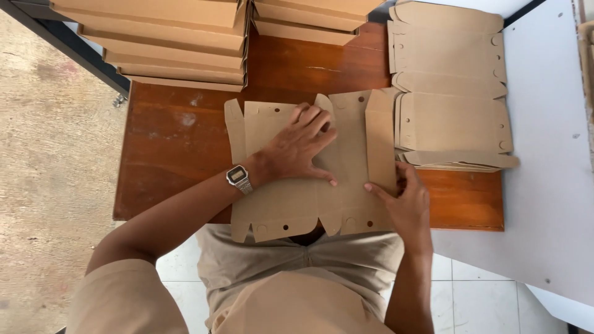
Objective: The person folds flat cardboard pieces into box shapes by hand, aligning tabs and slots, and pressing the edges to form creases. The person handles multiple pieces one at a time, folding and stacking them on the table.
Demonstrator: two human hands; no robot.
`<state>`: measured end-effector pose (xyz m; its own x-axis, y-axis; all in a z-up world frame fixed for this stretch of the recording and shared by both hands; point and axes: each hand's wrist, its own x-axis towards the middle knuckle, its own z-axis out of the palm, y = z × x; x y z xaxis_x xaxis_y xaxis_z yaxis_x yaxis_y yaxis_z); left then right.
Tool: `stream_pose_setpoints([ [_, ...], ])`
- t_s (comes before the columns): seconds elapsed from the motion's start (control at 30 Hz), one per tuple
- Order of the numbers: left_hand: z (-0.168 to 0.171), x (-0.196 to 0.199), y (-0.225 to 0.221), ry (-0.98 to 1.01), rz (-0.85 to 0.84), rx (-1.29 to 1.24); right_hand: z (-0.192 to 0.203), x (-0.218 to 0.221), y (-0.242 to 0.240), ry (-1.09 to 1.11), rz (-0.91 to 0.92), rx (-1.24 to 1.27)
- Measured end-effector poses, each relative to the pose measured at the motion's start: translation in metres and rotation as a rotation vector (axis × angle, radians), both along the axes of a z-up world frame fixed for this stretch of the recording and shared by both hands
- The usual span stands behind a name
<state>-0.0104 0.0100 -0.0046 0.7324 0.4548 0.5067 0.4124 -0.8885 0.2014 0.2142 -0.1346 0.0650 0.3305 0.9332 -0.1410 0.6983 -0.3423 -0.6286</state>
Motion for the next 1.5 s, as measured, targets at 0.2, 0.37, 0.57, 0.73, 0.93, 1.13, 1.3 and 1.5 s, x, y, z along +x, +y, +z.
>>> stream_pose_setpoints([
  [0.2, 0.024, -0.007, -0.001, -0.249, -0.195, -0.199, 0.064, -0.033, 0.006, 0.148, 0.152, 0.027],
  [0.37, 0.000, -0.012, 0.018, -0.453, -0.275, -0.873, 0.091, -0.061, 0.004, -0.137, 0.361, -0.035],
  [0.57, 0.027, -0.012, 0.008, -0.627, -0.379, -1.286, 0.080, -0.097, 0.007, -0.117, 0.521, -0.101],
  [0.73, 0.035, -0.020, 0.017, -0.605, -0.287, -1.510, 0.065, -0.089, 0.013, -0.009, 0.684, -0.047],
  [0.93, 0.069, -0.043, 0.021, -0.348, -0.164, -1.511, 0.014, -0.059, 0.002, 0.094, 0.494, 0.300],
  [1.13, 0.076, -0.034, 0.013, -0.105, 0.194, -1.411, -0.020, -0.033, -0.015, -0.092, 0.557, 0.478],
  [1.3, 0.023, -0.025, 0.008, -0.094, 0.232, -0.507, -0.020, -0.034, -0.012, -0.119, 0.610, 0.581],
  [1.5, 0.050, -0.023, -0.007, -0.078, -0.102, -0.334, -0.016, -0.034, -0.009, -0.114, 0.619, 0.556],
])
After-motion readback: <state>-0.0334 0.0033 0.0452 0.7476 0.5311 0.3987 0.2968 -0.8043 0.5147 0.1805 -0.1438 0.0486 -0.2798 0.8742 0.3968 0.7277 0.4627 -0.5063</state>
